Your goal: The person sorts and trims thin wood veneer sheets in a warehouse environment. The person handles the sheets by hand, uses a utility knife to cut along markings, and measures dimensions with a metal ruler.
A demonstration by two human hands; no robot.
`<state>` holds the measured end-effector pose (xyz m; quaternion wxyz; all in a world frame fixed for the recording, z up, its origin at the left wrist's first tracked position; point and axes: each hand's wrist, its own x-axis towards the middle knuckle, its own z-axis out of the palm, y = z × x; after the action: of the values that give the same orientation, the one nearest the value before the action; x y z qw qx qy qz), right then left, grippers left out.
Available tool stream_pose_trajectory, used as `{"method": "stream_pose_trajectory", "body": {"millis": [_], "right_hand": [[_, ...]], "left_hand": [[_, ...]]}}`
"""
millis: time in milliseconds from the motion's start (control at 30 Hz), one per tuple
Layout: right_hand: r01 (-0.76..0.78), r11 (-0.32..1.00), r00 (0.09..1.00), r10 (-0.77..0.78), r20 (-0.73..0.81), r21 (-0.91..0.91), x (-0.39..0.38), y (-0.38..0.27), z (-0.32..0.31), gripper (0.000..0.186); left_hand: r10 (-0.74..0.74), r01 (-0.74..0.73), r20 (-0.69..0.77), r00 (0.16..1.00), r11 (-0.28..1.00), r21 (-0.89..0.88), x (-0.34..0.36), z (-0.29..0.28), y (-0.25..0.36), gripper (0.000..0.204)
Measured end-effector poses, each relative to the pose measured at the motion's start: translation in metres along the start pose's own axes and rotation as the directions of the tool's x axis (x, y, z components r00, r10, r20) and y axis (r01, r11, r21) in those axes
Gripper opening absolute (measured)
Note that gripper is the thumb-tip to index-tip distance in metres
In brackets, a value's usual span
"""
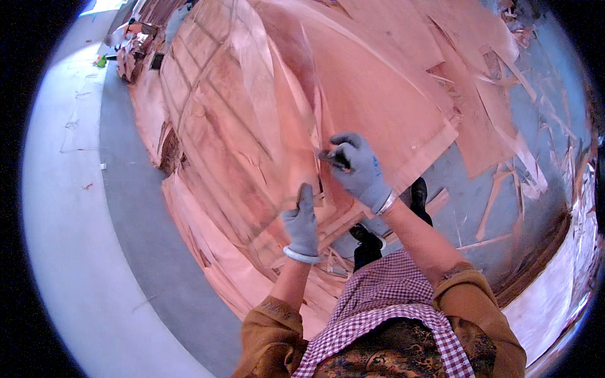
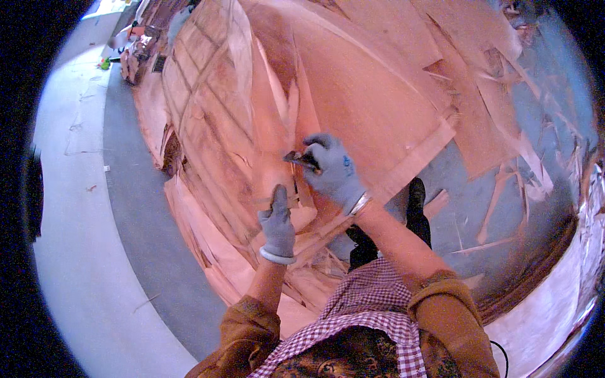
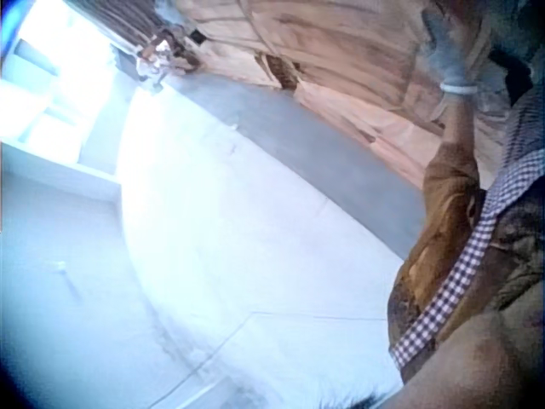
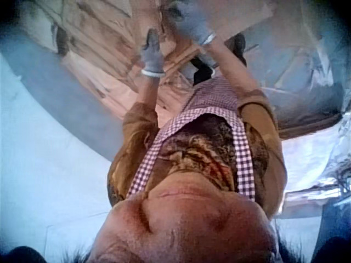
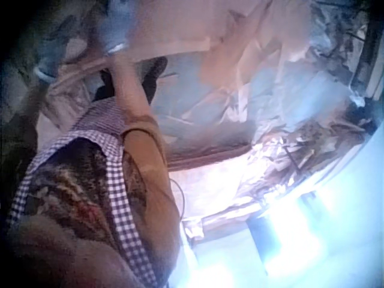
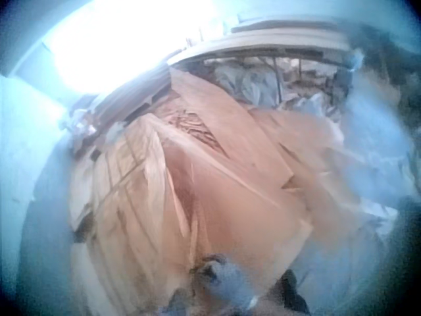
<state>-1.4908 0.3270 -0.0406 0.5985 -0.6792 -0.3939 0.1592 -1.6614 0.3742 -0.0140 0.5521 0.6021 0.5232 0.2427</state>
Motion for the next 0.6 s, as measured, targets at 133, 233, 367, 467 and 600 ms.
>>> {"method": "stream_pose_trajectory", "body": {"millis": [133, 233, 367, 467, 600], "right_hand": [[-0.06, 0.98, 0.992, 0.038, 0.117, 0.19, 0.002, -0.024, 0.025, 0.02], [-0.011, 0.976, 0.972, -0.041, 0.23, 0.218, 0.009, -0.023, 0.032, 0.021], [-0.3, 0.925, 0.871, 0.164, 0.463, 0.235, 0.013, -0.012, 0.041, 0.022], [-0.489, 0.754, 0.861, 0.335, 0.384, 0.439, 0.005, -0.003, 0.054, 0.026], [-0.284, 0.916, 0.959, 0.273, 0.08, 0.281, -0.003, -0.001, 0.068, 0.044]], "left_hand": [[0.083, -0.078, 0.015, 0.996, 0.974, -0.211, 0.004, 0.017, 0.005, 0.018], [0.094, -0.071, 0.126, 0.988, 0.982, -0.173, 0.012, -0.001, -0.002, 0.019], [0.015, 0.068, 0.135, 0.991, 0.809, -0.584, 0.022, 0.005, 0.012, 0.023], [-0.052, 0.135, 0.175, 0.983, 0.854, -0.502, 0.037, -0.002, 0.009, 0.025], [0.042, -0.036, 0.012, 0.999, 0.952, -0.305, 0.043, 0.004, -0.004, 0.024]]}}
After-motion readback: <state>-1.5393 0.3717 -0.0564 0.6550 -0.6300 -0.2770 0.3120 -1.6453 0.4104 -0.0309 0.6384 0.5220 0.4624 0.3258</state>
